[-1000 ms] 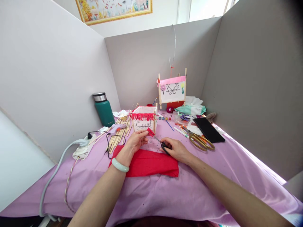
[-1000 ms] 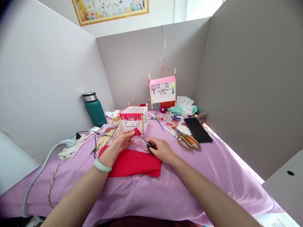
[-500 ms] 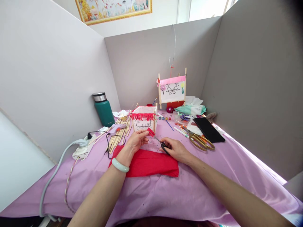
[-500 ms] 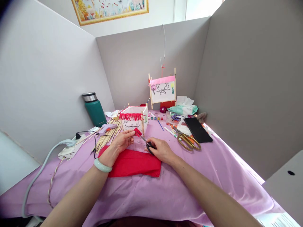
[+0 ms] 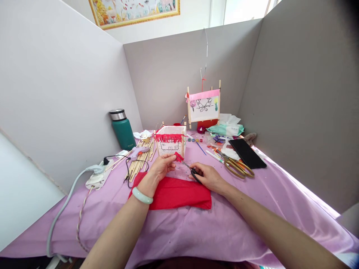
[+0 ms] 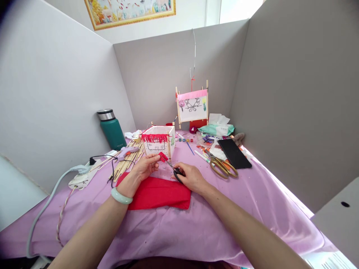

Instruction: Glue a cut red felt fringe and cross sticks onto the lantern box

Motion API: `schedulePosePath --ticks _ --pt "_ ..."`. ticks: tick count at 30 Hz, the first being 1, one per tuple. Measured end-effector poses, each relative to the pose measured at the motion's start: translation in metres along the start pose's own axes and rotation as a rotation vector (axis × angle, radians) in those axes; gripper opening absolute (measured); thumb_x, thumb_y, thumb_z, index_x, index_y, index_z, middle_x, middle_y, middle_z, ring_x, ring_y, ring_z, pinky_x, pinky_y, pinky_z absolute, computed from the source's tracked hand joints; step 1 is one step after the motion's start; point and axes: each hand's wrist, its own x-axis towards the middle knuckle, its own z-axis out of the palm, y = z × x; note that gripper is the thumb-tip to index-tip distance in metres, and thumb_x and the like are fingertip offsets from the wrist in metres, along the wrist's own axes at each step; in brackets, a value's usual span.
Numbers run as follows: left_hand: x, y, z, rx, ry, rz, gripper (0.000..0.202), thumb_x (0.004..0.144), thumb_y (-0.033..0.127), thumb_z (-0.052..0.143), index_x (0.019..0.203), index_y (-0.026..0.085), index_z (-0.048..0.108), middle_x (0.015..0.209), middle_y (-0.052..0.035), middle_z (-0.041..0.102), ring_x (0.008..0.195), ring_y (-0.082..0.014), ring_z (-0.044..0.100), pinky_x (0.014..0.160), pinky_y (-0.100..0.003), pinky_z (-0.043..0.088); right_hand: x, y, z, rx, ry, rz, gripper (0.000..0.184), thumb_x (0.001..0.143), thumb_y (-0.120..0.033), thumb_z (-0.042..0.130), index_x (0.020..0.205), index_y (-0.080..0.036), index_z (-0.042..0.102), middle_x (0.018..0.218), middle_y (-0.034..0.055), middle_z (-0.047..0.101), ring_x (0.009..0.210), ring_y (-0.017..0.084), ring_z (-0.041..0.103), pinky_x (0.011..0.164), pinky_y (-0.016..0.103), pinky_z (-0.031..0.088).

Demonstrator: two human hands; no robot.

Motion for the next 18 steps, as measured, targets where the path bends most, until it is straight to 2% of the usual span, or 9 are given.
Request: schedulePosePath --ticks 6,13,18 --pt "-0.0008 0.001 0.0016 -0.011 0.008 0.007 0.014 0.068 0.015 0.075 0.074 0.012 0.063 0.056 0.002 0.059 0.042 -0.0066 0.053 0.043 -0.017 0.041 -0.0005 0.0008 -0.0008 -0.024 0.007 0.015 0.032 0.078 -0.044 0.063 0.101 -0.021 0.062 0.068 -0.0026 0.058 0.058 0.01 0.047 0.056 0.021 0.033" --pt "-0.0016 0.0046 0.0008 -0.093 0.053 0.064 0.015 0.068 0.013 0.074 0.075 0.012 0.061 0.06 0.0031 0.06 0.043 -0.007 0.054 0.044 -0.018 0.046 -0.0022 -0.0025 -0.0027 0.024 -0.023 0.015 0.039 0.077 -0.048 0.063 0.104 -0.021 0.061 0.069 -0.0026 0.055 0.058 0.01 0.046 0.056 0.021 0.034" --pt "-0.0038 0.006 0.002 -0.099 0.072 0.077 0.017 0.068 0.013 0.075 0.076 0.013 0.06 0.06 0.0038 0.06 0.042 -0.0065 0.054 0.043 -0.018 0.046 -0.0028 -0.0053 -0.0037 0.029 -0.03 0.006 0.037 0.078 -0.045 0.062 0.106 -0.021 0.061 0.07 -0.0024 0.055 0.059 0.01 0.046 0.056 0.021 0.035"
